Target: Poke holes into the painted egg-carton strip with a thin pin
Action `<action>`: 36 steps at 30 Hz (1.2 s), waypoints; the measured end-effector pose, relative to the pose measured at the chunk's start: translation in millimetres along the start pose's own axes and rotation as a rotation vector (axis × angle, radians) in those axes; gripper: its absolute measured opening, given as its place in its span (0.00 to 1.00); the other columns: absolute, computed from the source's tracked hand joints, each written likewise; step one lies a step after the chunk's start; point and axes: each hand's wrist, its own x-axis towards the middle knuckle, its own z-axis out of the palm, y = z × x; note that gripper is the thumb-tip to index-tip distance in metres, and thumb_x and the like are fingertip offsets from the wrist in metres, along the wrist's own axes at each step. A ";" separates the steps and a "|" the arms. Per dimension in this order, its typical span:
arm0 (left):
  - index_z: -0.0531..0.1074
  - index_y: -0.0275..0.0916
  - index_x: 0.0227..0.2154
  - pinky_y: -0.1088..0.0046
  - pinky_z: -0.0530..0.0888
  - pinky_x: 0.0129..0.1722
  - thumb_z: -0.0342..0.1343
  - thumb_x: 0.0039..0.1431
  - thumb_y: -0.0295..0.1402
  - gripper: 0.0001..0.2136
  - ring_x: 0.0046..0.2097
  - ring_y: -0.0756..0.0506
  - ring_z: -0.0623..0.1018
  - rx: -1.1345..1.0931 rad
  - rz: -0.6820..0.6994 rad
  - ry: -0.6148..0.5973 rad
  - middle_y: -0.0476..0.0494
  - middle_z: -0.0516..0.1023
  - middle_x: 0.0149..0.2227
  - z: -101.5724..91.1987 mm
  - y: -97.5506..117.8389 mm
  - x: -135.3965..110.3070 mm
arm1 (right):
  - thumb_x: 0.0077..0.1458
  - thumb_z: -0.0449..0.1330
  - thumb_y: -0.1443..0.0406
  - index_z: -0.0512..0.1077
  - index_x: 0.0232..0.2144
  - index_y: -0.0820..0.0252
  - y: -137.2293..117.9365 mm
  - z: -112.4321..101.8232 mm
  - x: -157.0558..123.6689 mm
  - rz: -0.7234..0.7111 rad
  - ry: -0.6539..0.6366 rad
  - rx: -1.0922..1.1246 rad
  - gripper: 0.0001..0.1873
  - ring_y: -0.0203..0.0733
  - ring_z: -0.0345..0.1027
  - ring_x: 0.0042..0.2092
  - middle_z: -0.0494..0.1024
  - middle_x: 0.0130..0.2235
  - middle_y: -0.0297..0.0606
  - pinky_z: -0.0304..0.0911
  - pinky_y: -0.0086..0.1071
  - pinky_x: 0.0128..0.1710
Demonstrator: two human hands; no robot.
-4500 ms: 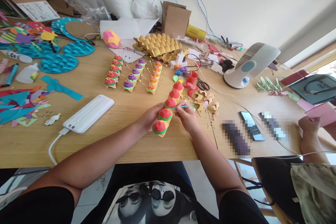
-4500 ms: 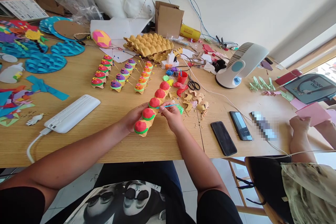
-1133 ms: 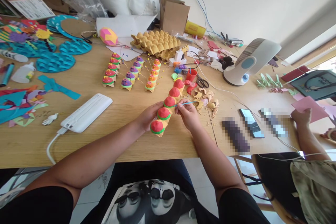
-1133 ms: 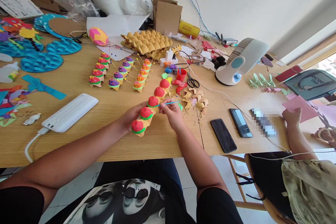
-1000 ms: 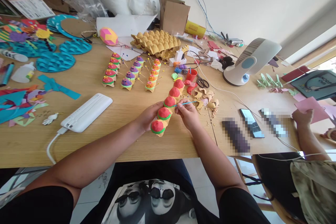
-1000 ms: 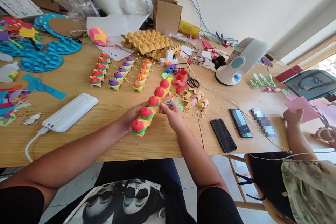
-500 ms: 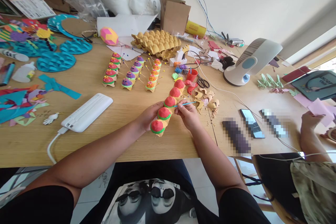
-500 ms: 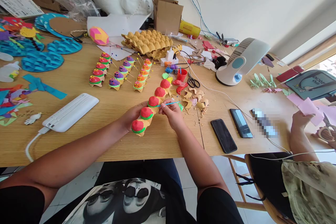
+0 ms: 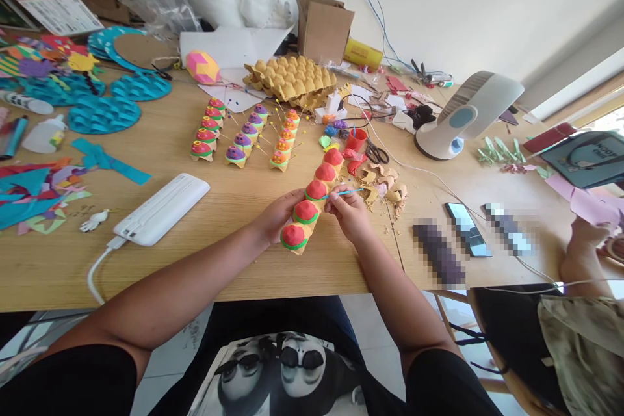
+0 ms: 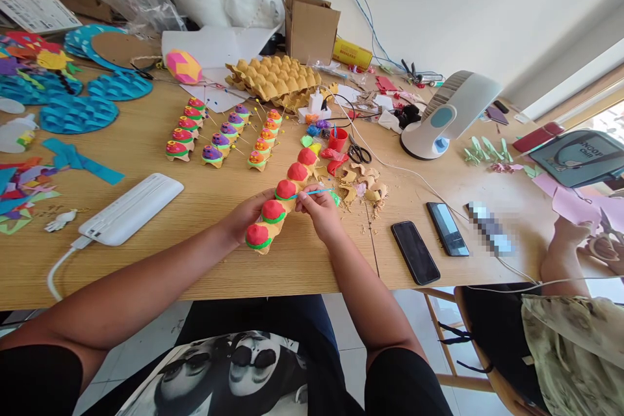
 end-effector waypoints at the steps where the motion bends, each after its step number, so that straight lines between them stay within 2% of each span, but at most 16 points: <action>1: 0.79 0.42 0.40 0.76 0.67 0.24 0.58 0.66 0.44 0.12 0.23 0.52 0.68 -0.004 -0.005 0.002 0.50 0.71 0.26 0.4 0.2 -0.1 | 0.47 0.76 0.49 0.70 0.31 0.54 -0.1 0.1 0.0 0.003 -0.002 0.005 0.23 0.33 0.65 0.28 0.75 0.26 0.27 0.59 0.31 0.31; 16: 0.77 0.42 0.38 0.75 0.65 0.22 0.57 0.67 0.44 0.11 0.21 0.52 0.67 -0.014 -0.038 -0.020 0.51 0.68 0.23 0.9 0.6 -1.6 | 0.47 0.76 0.49 0.71 0.31 0.54 -0.6 -0.2 -0.3 0.021 -0.012 0.037 0.23 0.33 0.66 0.26 0.75 0.25 0.27 0.57 0.30 0.28; 23: 0.76 0.42 0.37 0.76 0.64 0.21 0.59 0.64 0.43 0.10 0.20 0.52 0.67 -0.009 -0.034 -0.045 0.51 0.67 0.23 -0.2 1.1 -1.9 | 0.46 0.76 0.49 0.70 0.31 0.54 -1.3 -0.8 -0.5 0.041 -0.031 0.071 0.24 0.32 0.66 0.26 0.75 0.25 0.26 0.57 0.29 0.28; 29: 0.77 0.42 0.38 0.77 0.64 0.22 0.59 0.65 0.40 0.07 0.20 0.53 0.66 -0.011 -0.033 -0.036 0.52 0.68 0.24 0.9 3.3 -1.7 | 0.46 0.76 0.48 0.70 0.31 0.54 -2.3 -2.0 -0.9 0.037 -0.061 0.054 0.24 0.34 0.66 0.26 0.74 0.22 0.26 0.56 0.30 0.29; 36: 0.77 0.43 0.38 0.77 0.65 0.23 0.59 0.64 0.39 0.06 0.21 0.53 0.67 -0.028 -0.024 -0.022 0.51 0.70 0.25 -0.8 1.5 -0.5 | 0.46 0.76 0.48 0.70 0.30 0.54 -0.8 -1.1 0.5 0.011 -0.031 0.012 0.24 0.33 0.64 0.25 0.75 0.24 0.27 0.54 0.31 0.28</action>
